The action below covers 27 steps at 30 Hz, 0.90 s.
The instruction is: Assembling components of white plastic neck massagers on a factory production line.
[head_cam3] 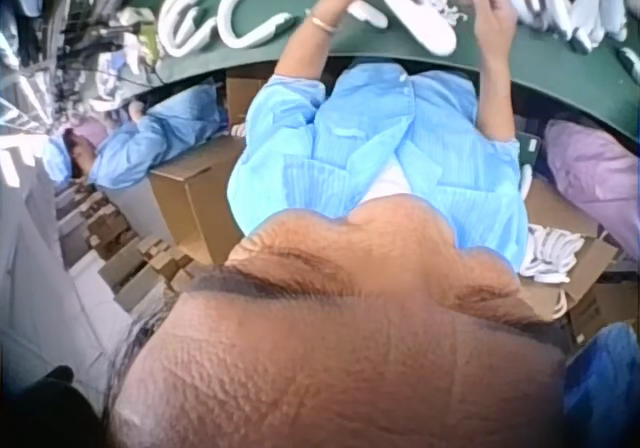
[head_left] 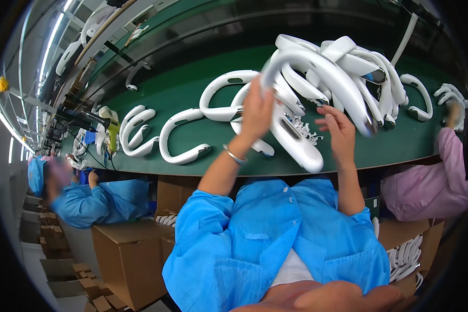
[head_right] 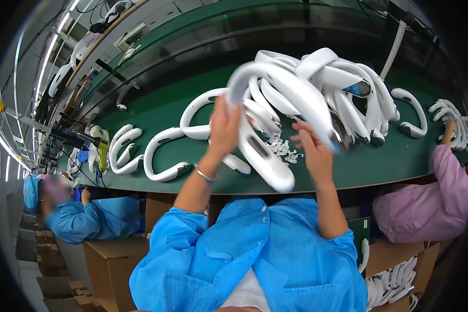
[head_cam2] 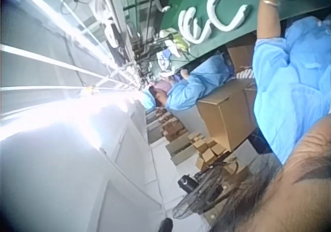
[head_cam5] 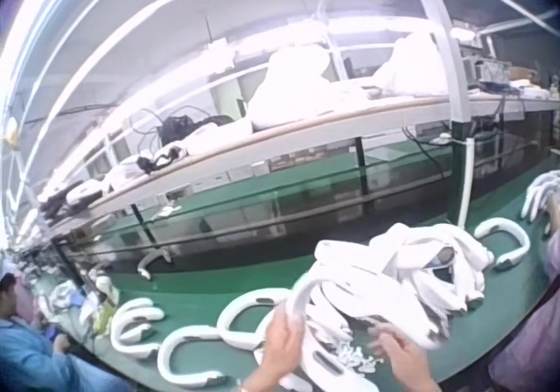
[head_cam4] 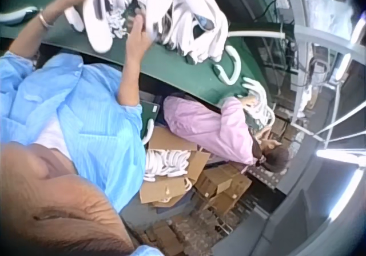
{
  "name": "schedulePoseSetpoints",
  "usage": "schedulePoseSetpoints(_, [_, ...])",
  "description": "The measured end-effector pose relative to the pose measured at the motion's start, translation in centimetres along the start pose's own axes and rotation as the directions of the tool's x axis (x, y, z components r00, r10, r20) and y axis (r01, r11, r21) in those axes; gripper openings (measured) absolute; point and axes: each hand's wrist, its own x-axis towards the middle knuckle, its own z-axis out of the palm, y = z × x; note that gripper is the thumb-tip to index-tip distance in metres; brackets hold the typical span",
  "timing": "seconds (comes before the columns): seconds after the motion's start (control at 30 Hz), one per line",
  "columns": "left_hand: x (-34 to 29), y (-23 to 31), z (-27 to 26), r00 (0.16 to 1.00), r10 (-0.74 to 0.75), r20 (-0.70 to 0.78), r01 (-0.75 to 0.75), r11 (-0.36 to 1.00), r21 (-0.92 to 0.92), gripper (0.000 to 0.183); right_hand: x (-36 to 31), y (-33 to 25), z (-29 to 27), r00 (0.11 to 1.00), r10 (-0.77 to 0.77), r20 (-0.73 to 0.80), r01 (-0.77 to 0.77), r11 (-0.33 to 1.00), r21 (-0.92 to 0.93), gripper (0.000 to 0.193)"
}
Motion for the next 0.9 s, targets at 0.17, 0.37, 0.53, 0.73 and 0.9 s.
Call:
schedulePoseSetpoints(0.17, [6.9,-2.9,-4.0,0.970,-0.241,-0.043,0.240,0.904,0.354,0.031,-1.2,1.3,-2.0,0.998,0.059,-0.026,-0.061,0.995,-0.078,0.018])
schedulePoseSetpoints(0.37, [8.3,-11.7,-6.5,0.916,-0.392,-0.081,0.377,0.775,0.507,0.034,-2.1,1.7,-1.5,0.996,0.076,0.038,-0.071,0.991,-0.114,0.015])
schedulePoseSetpoints(0.53, [8.2,-6.6,-6.6,0.807,-0.586,-0.073,0.500,0.612,0.612,0.037,-2.1,2.6,-1.9,0.992,0.118,0.040,-0.113,0.986,-0.122,0.016])
schedulePoseSetpoints(0.73, [7.6,-8.8,-9.1,0.847,-0.529,0.061,0.326,0.605,0.726,0.054,-1.7,3.0,-0.2,0.993,0.094,0.072,-0.083,0.986,-0.146,0.015])
schedulePoseSetpoints(0.9, [8.1,-6.4,-12.3,0.774,-0.632,0.038,0.460,0.602,0.653,0.064,-1.8,3.9,-0.4,0.998,0.039,-0.047,-0.047,0.983,-0.179,0.015])
